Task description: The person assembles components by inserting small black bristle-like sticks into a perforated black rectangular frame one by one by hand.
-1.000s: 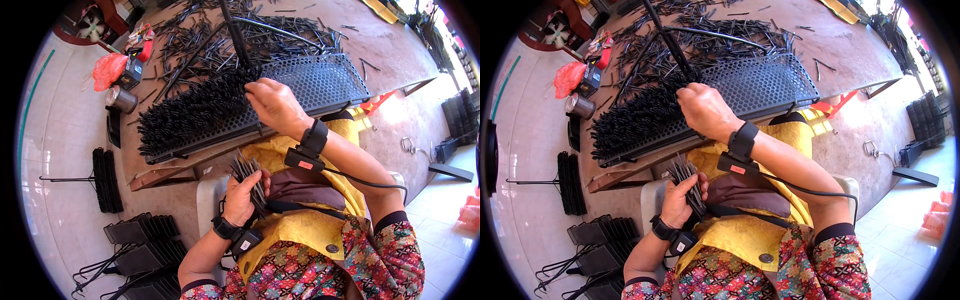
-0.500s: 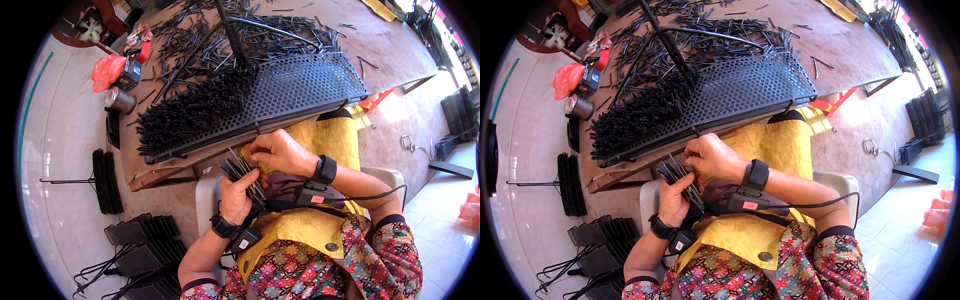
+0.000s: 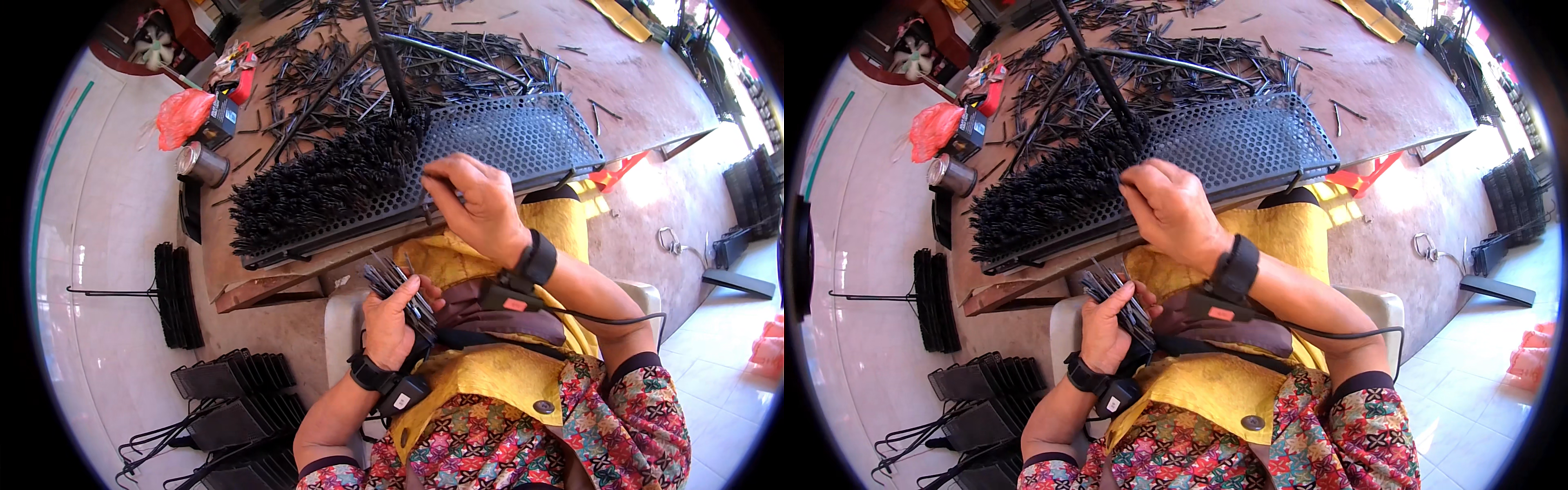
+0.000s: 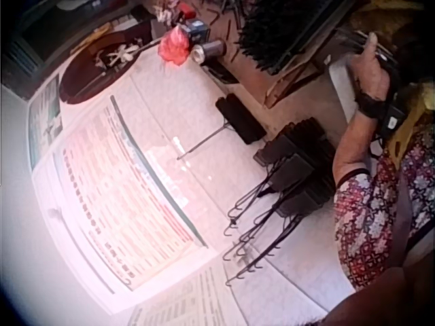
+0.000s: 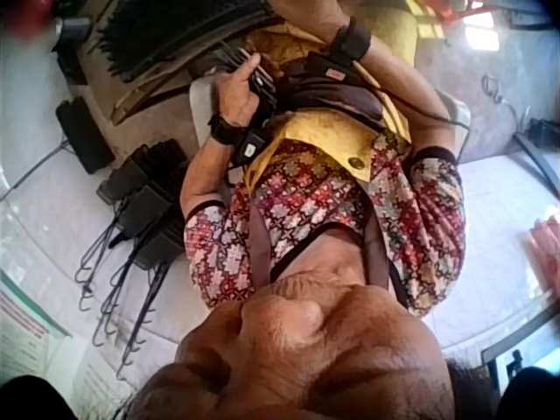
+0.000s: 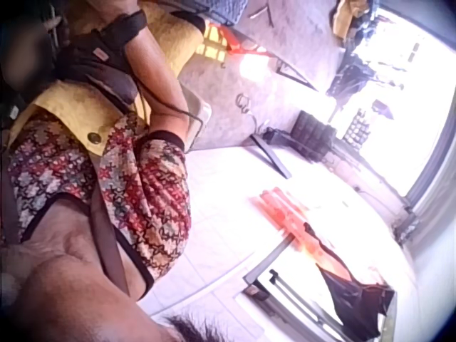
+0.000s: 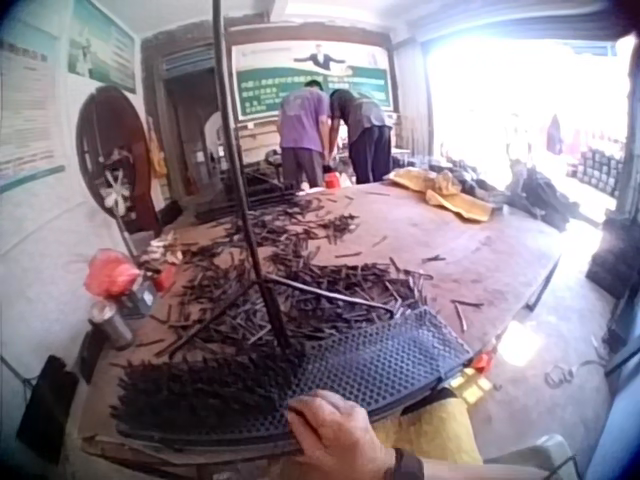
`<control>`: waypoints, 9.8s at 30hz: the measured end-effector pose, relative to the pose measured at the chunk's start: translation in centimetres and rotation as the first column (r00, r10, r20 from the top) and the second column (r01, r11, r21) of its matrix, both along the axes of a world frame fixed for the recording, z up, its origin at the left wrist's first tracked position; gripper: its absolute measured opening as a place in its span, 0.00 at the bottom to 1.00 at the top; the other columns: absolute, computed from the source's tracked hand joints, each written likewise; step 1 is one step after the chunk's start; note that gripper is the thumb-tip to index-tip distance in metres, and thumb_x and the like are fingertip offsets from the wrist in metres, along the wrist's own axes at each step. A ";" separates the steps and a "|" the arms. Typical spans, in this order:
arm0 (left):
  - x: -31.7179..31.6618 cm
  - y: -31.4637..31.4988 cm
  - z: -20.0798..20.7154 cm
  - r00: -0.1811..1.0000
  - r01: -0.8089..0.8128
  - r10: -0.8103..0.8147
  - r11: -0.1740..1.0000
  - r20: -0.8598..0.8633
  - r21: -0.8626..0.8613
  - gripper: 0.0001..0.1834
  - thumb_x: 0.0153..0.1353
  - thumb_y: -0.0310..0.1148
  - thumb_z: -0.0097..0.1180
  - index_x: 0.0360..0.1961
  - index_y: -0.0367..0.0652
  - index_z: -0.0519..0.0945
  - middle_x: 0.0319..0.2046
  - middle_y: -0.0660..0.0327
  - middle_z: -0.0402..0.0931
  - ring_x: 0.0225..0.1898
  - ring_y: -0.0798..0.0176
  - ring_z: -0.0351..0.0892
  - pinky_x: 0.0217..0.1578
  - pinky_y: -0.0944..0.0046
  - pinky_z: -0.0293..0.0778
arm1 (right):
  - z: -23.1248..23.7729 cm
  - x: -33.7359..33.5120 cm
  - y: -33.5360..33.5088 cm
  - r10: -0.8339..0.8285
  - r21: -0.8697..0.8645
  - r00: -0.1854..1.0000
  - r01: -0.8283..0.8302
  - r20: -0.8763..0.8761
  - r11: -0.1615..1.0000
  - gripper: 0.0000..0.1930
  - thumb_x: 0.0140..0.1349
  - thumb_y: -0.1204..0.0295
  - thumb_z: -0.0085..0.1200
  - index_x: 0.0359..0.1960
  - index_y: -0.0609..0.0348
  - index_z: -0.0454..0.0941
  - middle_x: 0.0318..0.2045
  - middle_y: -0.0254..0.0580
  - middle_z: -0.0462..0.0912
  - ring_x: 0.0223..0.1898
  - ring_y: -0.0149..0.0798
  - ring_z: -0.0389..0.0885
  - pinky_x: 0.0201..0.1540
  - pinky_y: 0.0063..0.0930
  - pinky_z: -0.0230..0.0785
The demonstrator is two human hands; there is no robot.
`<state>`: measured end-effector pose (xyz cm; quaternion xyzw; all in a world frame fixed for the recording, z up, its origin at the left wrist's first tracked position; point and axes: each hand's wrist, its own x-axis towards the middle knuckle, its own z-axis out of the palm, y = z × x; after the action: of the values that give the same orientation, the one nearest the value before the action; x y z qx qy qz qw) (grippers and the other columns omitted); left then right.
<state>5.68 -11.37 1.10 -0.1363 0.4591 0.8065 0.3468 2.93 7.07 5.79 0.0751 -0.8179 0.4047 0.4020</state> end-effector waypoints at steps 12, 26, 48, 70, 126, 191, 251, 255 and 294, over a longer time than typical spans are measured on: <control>0.2 -0.4 1.4 0.997 0.005 -0.001 0.999 0.072 -0.051 0.12 0.55 0.26 0.56 0.40 0.43 0.69 0.27 0.59 0.73 0.25 0.62 0.76 0.23 0.62 0.74 | -0.5 -4.3 -1.9 0.190 0.391 0.967 -0.111 -0.169 0.913 0.14 0.43 0.79 0.52 0.35 0.64 0.71 0.30 0.44 0.72 0.28 0.45 0.71 0.27 0.33 0.68; 0.7 -1.5 0.5 0.922 0.127 -0.244 0.923 -0.300 -0.363 0.13 0.59 0.29 0.52 0.42 0.32 0.76 0.32 0.57 0.76 0.32 0.64 0.75 0.33 0.64 0.74 | -1.2 -3.9 -3.1 0.168 0.407 0.973 -0.091 -0.156 0.909 0.14 0.45 0.76 0.47 0.34 0.73 0.69 0.31 0.50 0.69 0.34 0.47 0.67 0.38 0.34 0.65; 0.2 -0.8 1.8 0.991 0.101 -0.116 0.971 -0.059 -0.215 0.12 0.60 0.30 0.51 0.41 0.32 0.76 0.36 0.59 0.76 0.37 0.64 0.73 0.38 0.64 0.74 | -1.8 -4.6 -4.2 0.153 0.517 0.972 -0.224 0.177 0.826 0.10 0.45 0.72 0.49 0.24 0.69 0.71 0.21 0.47 0.72 0.26 0.46 0.71 0.27 0.34 0.66; 0.4 1.1 -1.9 0.976 0.124 -0.136 0.989 -0.170 -0.079 0.11 0.56 0.22 0.49 0.42 0.39 0.72 0.36 0.58 0.76 0.38 0.58 0.78 0.41 0.56 0.76 | -4.8 8.4 -0.4 0.525 -0.799 0.786 -0.066 0.327 0.597 0.07 0.53 0.75 0.56 0.33 0.63 0.76 0.19 0.35 0.77 0.22 0.26 0.76 0.23 0.22 0.70; 0.0 -1.0 -0.1 1.000 0.029 -0.029 0.999 -0.002 0.039 0.10 0.53 0.19 0.56 0.36 0.38 0.72 0.30 0.54 0.76 0.31 0.58 0.78 0.31 0.60 0.78 | -1.5 -4.1 -2.0 0.134 -0.031 0.991 -0.134 0.006 0.991 0.10 0.48 0.82 0.54 0.34 0.65 0.71 0.25 0.49 0.76 0.28 0.52 0.77 0.29 0.36 0.70; 0.9 -1.8 -0.6 0.978 0.186 -0.186 0.983 -0.094 -0.006 0.12 0.58 0.23 0.51 0.43 0.35 0.74 0.35 0.58 0.77 0.31 0.62 0.77 0.32 0.65 0.74 | -2.8 6.8 -2.0 0.597 -0.724 0.605 -0.048 0.527 0.688 0.16 0.53 0.75 0.55 0.40 0.72 0.67 0.23 0.44 0.78 0.24 0.33 0.77 0.22 0.24 0.69; -2.1 -2.2 -2.2 0.918 0.341 -0.368 0.923 0.150 0.178 0.14 0.66 0.41 0.42 0.42 0.43 0.75 0.35 0.63 0.77 0.37 0.65 0.76 0.38 0.66 0.75 | -2.8 8.8 -3.2 0.389 0.531 0.920 -0.306 -0.048 0.790 0.08 0.50 0.67 0.48 0.23 0.59 0.70 0.25 0.44 0.73 0.31 0.47 0.68 0.33 0.39 0.60; -2.0 -1.5 -0.7 0.924 0.336 -0.350 0.936 0.154 0.109 0.14 0.65 0.39 0.44 0.41 0.41 0.76 0.37 0.61 0.77 0.37 0.64 0.77 0.38 0.67 0.74 | -3.1 8.5 -3.5 0.421 0.532 0.906 -0.335 -0.045 0.777 0.10 0.48 0.76 0.52 0.34 0.63 0.72 0.24 0.47 0.72 0.27 0.48 0.69 0.28 0.35 0.66; 3.0 -0.2 -0.2 0.783 0.547 -0.555 0.829 -0.280 -0.112 0.06 0.59 0.26 0.50 0.36 0.36 0.70 0.29 0.56 0.77 0.36 0.58 0.78 0.44 0.58 0.72 | -0.9 5.0 3.3 0.066 -0.587 0.957 0.117 0.282 0.801 0.07 0.55 0.78 0.56 0.35 0.65 0.75 0.24 0.36 0.80 0.25 0.24 0.78 0.27 0.18 0.71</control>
<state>8.63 -11.57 0.86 0.1239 0.5360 0.6754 0.4911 7.93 10.40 4.94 -0.1263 -0.6992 0.6426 0.2868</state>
